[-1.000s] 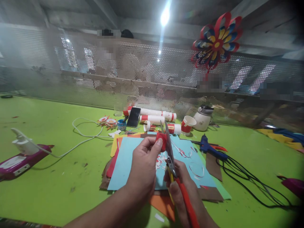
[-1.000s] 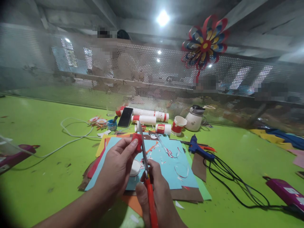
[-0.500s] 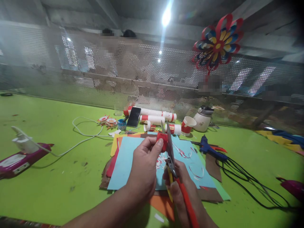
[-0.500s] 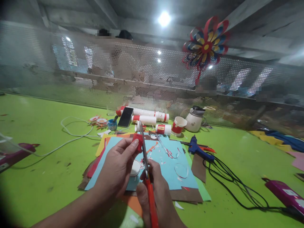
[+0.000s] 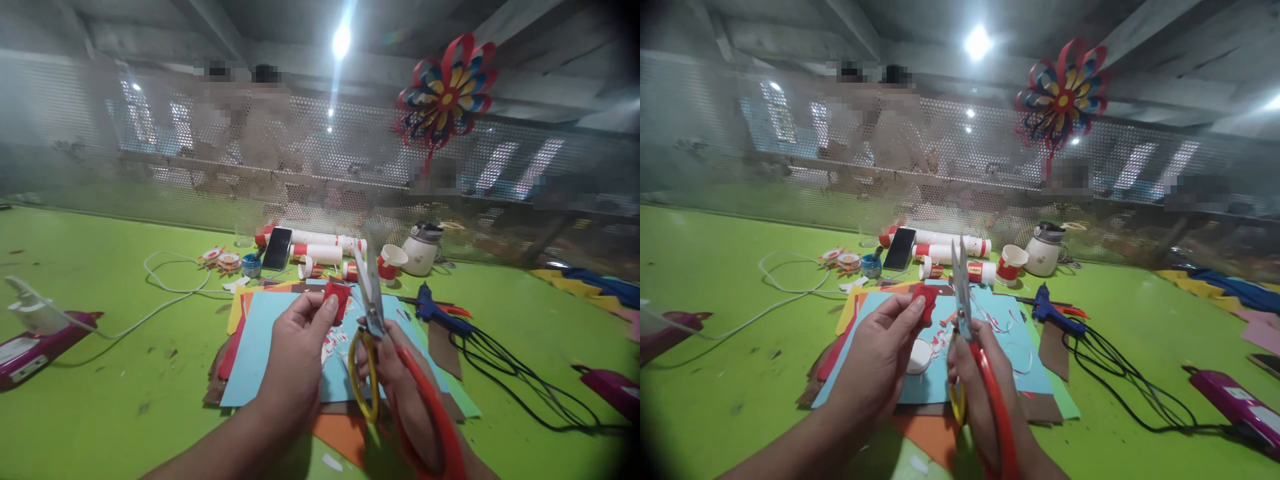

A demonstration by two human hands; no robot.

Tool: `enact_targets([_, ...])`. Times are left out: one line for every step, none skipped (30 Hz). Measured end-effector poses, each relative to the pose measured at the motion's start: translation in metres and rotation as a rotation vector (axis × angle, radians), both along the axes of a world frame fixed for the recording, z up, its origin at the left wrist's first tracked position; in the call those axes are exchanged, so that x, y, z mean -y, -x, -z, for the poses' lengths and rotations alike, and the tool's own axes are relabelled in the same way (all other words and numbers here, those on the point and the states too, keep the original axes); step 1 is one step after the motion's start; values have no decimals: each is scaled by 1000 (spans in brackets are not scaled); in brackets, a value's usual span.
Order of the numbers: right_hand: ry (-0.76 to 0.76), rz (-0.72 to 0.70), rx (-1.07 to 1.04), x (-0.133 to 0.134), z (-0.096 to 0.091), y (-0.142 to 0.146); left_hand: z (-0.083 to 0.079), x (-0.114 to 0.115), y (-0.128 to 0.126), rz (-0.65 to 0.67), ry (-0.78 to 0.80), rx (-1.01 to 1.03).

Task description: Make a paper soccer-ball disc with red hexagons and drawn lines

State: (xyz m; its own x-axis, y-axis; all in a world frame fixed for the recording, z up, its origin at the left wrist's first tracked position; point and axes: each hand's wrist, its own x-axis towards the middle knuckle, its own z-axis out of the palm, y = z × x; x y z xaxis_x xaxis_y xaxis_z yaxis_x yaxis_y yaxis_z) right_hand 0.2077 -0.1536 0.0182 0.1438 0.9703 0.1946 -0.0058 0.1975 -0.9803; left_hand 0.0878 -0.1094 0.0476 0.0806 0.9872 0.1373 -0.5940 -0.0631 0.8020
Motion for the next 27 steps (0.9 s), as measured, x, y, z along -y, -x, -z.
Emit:
enact_targets([-10, 10, -38, -3, -3, -4, 1, 1, 0, 22, -8, -25])
enact_targets([-47, 23, -64, -5, -6, -8, 3, 1, 0, 46, -17, -49])
enact_targets([-93, 40, -84, -7, -8, -11, 4, 2, 0, 69, -22, -71])
enact_targets([-144, 51, -102, -9, -10, -14, 6, 3, 0, 86, -22, -89])
enact_targets([-189, 55, -120, -9, -11, -16, 7, 3, 0, 96, -24, -102])
enact_targets([-223, 54, -137, -9, -12, -17, 8, 3, 0, 98, -26, -112])
enact_targets([-249, 48, -147, -9, -12, -18, 9, 3, 0, 96, -28, -121])
enact_targets([-270, 44, -143, -7, -12, -17, 10, 3, 0, 98, -29, -130])
enact_targets([-293, 43, -127, -6, -13, -17, 10, 4, 0, 103, -30, -141])
enact_targets([-314, 47, -100, -3, -13, -16, 11, 4, 0, 109, -31, -154])
enact_targets([-335, 51, -71, -1, -13, -15, 10, 4, 0, 116, -34, -169])
enact_targets([-360, 49, -46, 1, -13, -15, 10, 4, -1, 121, -37, -182])
enact_targets([-386, 45, -28, 2, -13, -15, 10, 4, -1, 127, -41, -193])
enact_targets([-407, 39, -16, 3, -14, -15, 10, 5, -1, 134, -44, -198])
enact_targets([-421, 37, -6, 4, -14, -15, 10, 5, -1, 142, -44, -199])
enact_targets([-432, 39, 8, 4, -14, -16, 9, 6, -2, 153, -42, -200])
enact_targets([-439, 40, 25, 3, -14, -16, 9, 7, -2, 162, -38, -202])
enact_targets([-441, 38, 43, 3, -14, -17, 9, 7, -3, 169, -34, -207])
enact_targets([-445, 30, 60, 2, -14, -18, 8, 8, -3, 177, -31, -217])
enact_targets([-449, 20, 73, 1, -14, -18, 8, 9, -3, 182, -27, -230])
enact_targets([-452, 10, 83, 0, -13, -19, 7, 10, -4, 186, -26, -244])
enact_targets([-452, 4, 88, -1, -13, -19, 7, 10, -4, 188, -26, -252])
enact_targets([-449, 5, 90, -2, -12, -19, 7, 10, -4, 189, -25, -257])
enact_targets([-446, 11, 91, -2, -12, -19, 7, 11, -5, 188, -25, -258])
enact_targets([-443, 20, 90, -2, -12, -19, 7, 11, -5, 186, -24, -252])
enact_targets([-441, 30, 89, -2, -12, -19, 7, 11, -5, 186, -24, -245])
enact_targets([-442, 35, 89, -2, -12, -19, 7, 11, -5, 190, -24, -239])
